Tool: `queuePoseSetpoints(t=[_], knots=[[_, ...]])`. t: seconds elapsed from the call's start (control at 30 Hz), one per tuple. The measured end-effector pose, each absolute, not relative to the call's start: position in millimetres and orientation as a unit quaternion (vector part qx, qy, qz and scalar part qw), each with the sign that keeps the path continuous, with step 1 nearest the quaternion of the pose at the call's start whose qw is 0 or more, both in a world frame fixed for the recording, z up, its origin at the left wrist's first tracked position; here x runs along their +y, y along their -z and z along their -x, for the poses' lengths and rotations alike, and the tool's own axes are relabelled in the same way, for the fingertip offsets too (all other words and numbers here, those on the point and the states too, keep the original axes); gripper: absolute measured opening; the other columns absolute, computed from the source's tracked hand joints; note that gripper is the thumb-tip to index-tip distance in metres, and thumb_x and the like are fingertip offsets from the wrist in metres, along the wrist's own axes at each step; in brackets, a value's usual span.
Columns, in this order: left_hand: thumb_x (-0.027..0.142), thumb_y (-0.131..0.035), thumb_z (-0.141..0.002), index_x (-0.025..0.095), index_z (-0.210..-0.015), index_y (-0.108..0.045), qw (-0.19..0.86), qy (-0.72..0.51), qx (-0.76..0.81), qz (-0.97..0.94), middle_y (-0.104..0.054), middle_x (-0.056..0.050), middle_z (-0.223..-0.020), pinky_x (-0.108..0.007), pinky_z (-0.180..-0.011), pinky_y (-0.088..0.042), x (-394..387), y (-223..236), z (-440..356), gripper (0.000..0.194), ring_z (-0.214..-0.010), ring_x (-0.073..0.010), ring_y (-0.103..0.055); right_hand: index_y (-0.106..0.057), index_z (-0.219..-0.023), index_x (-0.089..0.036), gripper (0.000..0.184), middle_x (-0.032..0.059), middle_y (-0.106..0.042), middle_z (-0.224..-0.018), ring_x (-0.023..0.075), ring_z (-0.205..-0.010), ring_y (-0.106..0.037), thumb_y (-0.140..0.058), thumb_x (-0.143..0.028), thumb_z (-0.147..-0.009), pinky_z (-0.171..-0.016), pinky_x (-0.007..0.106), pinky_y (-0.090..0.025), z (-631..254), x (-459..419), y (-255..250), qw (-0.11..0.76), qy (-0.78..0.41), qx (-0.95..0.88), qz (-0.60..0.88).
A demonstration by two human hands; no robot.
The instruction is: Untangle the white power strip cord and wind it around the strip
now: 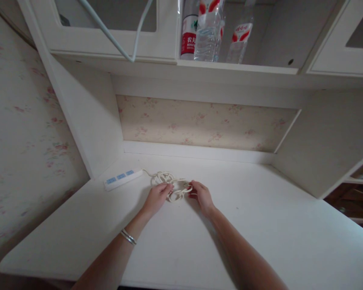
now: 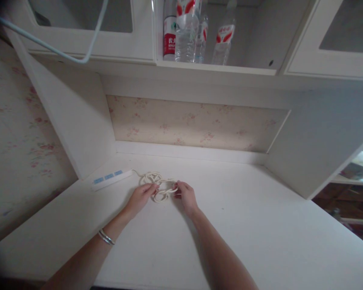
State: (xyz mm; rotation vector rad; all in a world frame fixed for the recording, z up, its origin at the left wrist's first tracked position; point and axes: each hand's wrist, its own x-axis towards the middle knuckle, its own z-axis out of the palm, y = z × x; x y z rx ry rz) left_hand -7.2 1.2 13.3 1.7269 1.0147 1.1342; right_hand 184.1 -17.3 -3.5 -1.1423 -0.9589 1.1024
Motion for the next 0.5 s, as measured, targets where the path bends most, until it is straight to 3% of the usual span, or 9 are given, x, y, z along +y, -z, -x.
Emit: queuePoseSetpoints(t=[0.1, 0.23, 0.37, 0.5], knots=[[0.039, -0.065, -0.072, 0.015, -0.1, -0.062, 0.525, -0.496, 0.431, -0.541, -0.066, -0.006, -0.092, -0.027, -0.068, -0.05, 6, -9, 7, 0.037, -0.072, -0.0152, -0.062, -0.062, -0.09, -0.015, 0.031, 0.0011, -0.062, -0.065, 0.0104, -0.052, -0.052, -0.065, -0.036, -0.068, -0.052, 0.023, -0.044, -182, -18, 4, 0.581, -0.447, -0.437, 0.521], [0.03, -0.067, -0.07, 0.012, -0.091, -0.063, 0.657, -0.431, 0.359, -0.504, -0.064, -0.006, -0.084, -0.023, -0.065, -0.047, 9, -9, 10, 0.028, -0.071, -0.0121, -0.06, -0.054, -0.105, -0.016, 0.04, -0.0007, -0.061, -0.063, 0.0101, -0.046, -0.052, -0.066, -0.027, -0.069, -0.044, 0.022, -0.043, -180, -18, 4, 0.578, -0.482, -0.414, 0.512], [0.018, -0.065, -0.067, 0.012, -0.087, -0.064, 0.697, -0.413, 0.31, -0.497, -0.062, -0.004, -0.081, -0.02, -0.058, -0.043, 7, -16, 9, 0.021, -0.066, -0.0097, -0.056, -0.051, -0.104, -0.015, 0.037, 0.0016, -0.062, -0.065, 0.0103, -0.038, -0.051, -0.066, -0.026, -0.071, -0.031, 0.02, -0.037, -179, -18, 5, 0.566, -0.53, -0.391, 0.496], [0.01, -0.064, -0.064, 0.013, -0.089, -0.063, 0.729, -0.412, 0.266, -0.477, -0.06, -0.006, -0.093, -0.023, -0.066, -0.046, 4, -23, 10, 0.026, -0.078, -0.0126, -0.058, -0.052, -0.104, -0.015, 0.035, 0.0034, -0.065, -0.073, 0.0089, -0.041, -0.052, -0.066, -0.024, -0.072, -0.035, 0.021, -0.044, -178, -19, 5, 0.58, -0.548, -0.371, 0.474]])
